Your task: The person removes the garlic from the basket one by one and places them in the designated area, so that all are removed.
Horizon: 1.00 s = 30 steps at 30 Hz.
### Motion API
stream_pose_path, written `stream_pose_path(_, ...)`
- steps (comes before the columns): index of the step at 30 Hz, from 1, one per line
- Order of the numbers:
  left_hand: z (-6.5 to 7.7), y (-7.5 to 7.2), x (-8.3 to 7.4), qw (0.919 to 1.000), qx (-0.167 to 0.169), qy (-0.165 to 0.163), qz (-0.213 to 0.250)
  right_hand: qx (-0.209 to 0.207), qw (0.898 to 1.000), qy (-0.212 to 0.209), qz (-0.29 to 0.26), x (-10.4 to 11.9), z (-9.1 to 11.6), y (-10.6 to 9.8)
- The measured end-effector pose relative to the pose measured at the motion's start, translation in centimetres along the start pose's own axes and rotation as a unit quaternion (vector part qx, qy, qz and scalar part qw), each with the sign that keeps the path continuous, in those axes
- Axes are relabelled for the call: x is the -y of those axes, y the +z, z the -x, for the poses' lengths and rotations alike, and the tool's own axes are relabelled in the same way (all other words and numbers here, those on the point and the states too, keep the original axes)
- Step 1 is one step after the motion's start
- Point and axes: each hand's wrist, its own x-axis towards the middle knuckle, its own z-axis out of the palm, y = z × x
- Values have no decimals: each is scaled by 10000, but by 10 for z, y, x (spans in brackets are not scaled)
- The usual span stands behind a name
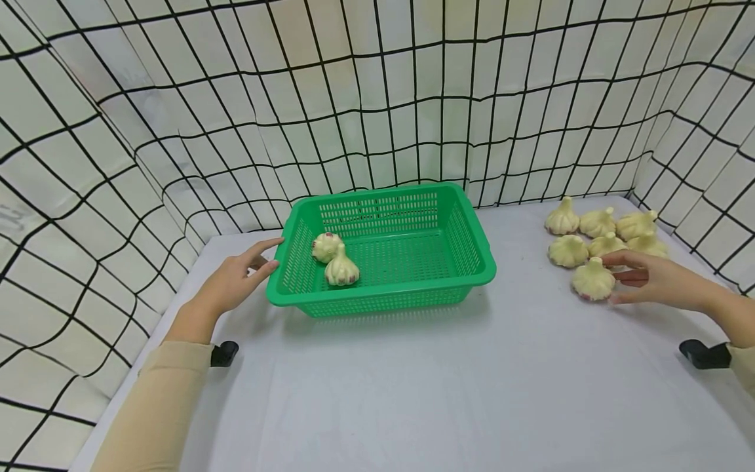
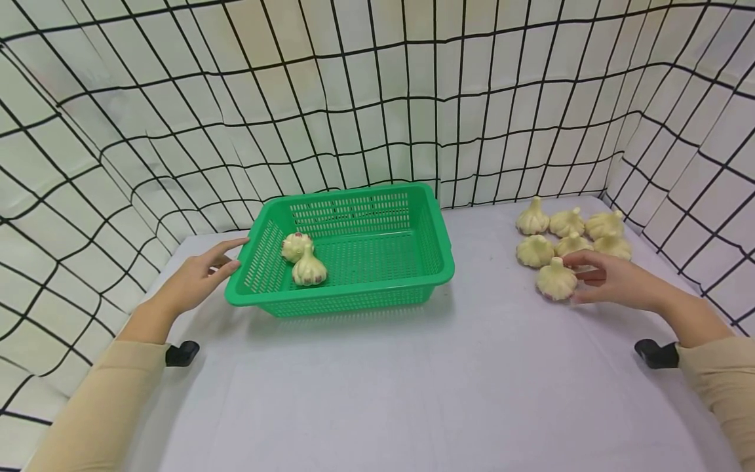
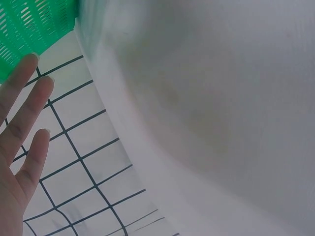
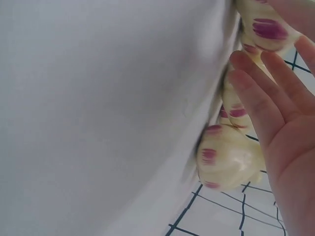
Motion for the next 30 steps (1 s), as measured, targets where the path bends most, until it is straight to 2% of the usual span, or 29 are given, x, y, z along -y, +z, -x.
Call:
stream_pose_path(6,0,0,0,10000,16,4,24,-206,9997,95,29,1,2,-9)
stream_pose_path(12,0,1,0,10000,30,-1,24,-400,9991,-141,41,11,4,-16)
stream_pose_path(16,0,1,-1,10000,35,-12,27,-509,9983,-277,112,22,4,-20)
stream_pose_path(23,1,1,-1,10000,49,-11,33,-811,9963,-217,178,43,1,-25)
stream_pose_path(30,0,1,1,10000,65,-39,-9,-869,9936,-722,72,74,-13,-30)
